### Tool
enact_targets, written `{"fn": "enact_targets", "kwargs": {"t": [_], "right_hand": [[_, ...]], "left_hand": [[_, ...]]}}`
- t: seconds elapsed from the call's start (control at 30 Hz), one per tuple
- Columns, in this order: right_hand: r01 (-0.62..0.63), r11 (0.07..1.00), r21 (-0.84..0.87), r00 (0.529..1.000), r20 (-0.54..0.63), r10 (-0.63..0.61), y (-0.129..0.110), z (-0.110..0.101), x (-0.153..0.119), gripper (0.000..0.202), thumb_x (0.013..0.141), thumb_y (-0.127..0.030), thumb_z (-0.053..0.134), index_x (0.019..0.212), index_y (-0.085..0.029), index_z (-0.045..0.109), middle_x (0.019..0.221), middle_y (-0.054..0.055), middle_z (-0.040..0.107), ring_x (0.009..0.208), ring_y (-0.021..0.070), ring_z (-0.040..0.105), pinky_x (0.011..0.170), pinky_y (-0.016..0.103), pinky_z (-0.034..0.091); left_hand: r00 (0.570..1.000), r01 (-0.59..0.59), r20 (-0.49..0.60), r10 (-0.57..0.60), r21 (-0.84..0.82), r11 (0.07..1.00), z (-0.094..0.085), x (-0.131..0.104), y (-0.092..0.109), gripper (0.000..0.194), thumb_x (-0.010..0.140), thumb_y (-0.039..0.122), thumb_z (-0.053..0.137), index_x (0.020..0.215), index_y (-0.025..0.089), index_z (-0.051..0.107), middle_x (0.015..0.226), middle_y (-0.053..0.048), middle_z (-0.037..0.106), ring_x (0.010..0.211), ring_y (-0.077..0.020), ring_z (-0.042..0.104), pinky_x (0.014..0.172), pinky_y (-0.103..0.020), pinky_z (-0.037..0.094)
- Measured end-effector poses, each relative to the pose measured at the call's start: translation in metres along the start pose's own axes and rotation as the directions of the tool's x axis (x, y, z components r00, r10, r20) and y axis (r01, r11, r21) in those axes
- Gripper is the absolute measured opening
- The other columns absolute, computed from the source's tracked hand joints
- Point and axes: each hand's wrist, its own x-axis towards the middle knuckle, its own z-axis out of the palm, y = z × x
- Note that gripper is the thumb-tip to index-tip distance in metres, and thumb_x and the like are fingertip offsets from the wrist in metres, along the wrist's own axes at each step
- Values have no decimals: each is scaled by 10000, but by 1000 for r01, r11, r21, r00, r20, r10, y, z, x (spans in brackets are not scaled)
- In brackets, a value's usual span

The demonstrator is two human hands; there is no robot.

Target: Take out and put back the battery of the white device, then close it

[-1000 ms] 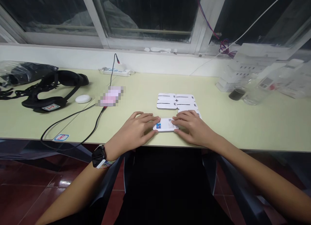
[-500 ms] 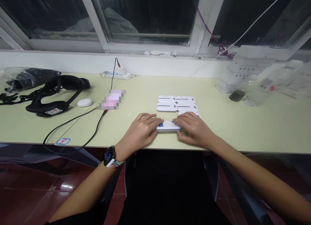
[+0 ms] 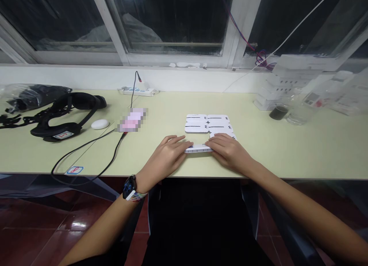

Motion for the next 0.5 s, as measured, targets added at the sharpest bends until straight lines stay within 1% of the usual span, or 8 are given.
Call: {"fn": "enact_targets", "kwargs": {"t": [0.07, 0.17, 0.27, 0.33, 0.4, 0.5], "right_hand": [[-4, 1000, 8, 1000, 4, 4, 1, 1, -1, 269, 1090, -147, 523, 1258, -210, 724, 1138, 120, 794, 1108, 299, 728, 1017, 535, 603], [-32, 999, 32, 999, -4, 32, 2, 4, -3, 305, 1066, -148, 561, 1325, -229, 698, 1183, 120, 781, 1186, 317, 709, 1012, 546, 609], [-44, 998, 44, 999, -15, 44, 2, 5, -3, 354, 1029, -133, 588, 1350, -236, 695, 1199, 130, 776, 1226, 338, 695, 1000, 570, 614], [-27, 999, 39, 1000, -1, 27, 1, 5, -2, 333, 1029, -114, 566, 1299, -231, 723, 1143, 122, 785, 1160, 326, 714, 985, 562, 615], [-7, 1000, 31, 1000, 10, 7, -1, 5, 0, 313, 1042, -98, 536, 1240, -226, 741, 1089, 109, 790, 1090, 305, 725, 974, 538, 614], [17, 999, 30, 1000, -6, -17, -2, 4, 1, 281, 1054, -98, 523, 1196, -201, 742, 1079, 114, 791, 1049, 290, 725, 963, 509, 609]], "left_hand": [[1000, 3, -2, -3, 7, 1000, 1, 2, 0, 426, 1061, 124, 542, 1459, 226, 656, 1383, -117, 757, 1401, -330, 639, 1139, -547, 512], [1000, 1, 13, -1, -21, 1000, 1, 5, -4, 428, 1028, 85, 522, 1388, 223, 707, 1278, -113, 794, 1214, -295, 734, 1125, -545, 537], [1000, -22, 13, 23, -60, 998, -1, 5, -7, 448, 1019, 68, 493, 1368, 234, 719, 1246, -83, 813, 1142, -256, 769, 1218, -567, 486], [999, -31, 9, 32, -75, 997, -1, 3, -8, 447, 1024, 67, 486, 1368, 233, 718, 1250, -67, 819, 1132, -233, 783, 1283, -571, 427], [1000, -16, 5, 16, -64, 998, 0, 1, -7, 421, 1029, 81, 503, 1360, 217, 724, 1254, -79, 821, 1177, -240, 780, 1304, -581, 397], [1000, -1, -1, 1, -46, 999, 1, 1, -2, 435, 1012, 91, 552, 1390, 226, 720, 1332, -91, 798, 1383, -306, 682, 1276, -616, 416]]}}
